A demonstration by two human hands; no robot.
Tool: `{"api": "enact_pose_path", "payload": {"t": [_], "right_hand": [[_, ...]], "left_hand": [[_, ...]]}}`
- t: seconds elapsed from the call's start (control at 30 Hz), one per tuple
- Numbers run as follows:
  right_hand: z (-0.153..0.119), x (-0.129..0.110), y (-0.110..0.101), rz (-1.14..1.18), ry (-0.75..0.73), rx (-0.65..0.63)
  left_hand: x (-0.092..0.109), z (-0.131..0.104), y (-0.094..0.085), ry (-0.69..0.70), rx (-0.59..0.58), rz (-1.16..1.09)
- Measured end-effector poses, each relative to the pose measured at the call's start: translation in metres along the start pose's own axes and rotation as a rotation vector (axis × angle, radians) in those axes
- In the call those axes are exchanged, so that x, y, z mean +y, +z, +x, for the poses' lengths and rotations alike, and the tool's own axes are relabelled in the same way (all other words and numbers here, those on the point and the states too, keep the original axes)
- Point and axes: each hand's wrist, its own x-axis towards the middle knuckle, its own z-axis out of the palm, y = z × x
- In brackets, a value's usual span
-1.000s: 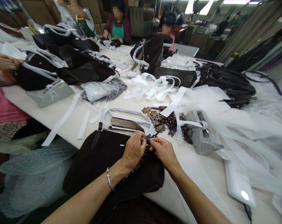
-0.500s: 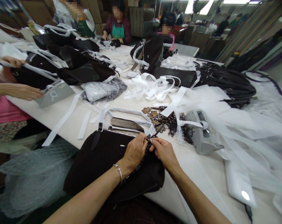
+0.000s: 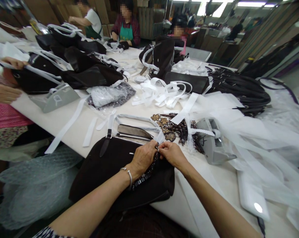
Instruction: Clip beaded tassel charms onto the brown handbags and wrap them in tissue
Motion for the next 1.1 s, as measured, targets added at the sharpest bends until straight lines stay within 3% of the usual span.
{"api": "enact_pose_path", "payload": {"t": [0.2,0.57,0.93,1.1], "right_hand": [[0.002,-0.004,-0.006,-0.102,-0.057,-0.050],[0.008,-0.009,-0.006,-0.462,-0.273,-0.031],[-0.010,-0.007,-0.001,-0.655,-0.289,0.054],[-0.020,-0.014,-0.007,-0.722,-0.279,0.190]], "left_hand": [[-0.002,0.001,0.001,0.008,-0.023,-0.035],[-0.004,0.006,0.003,0.017,-0.038,-0.060],[-0.006,0.002,-0.001,-0.051,0.055,-0.234],[0.001,0.004,-0.008,-0.042,0.178,-0.272]]}}
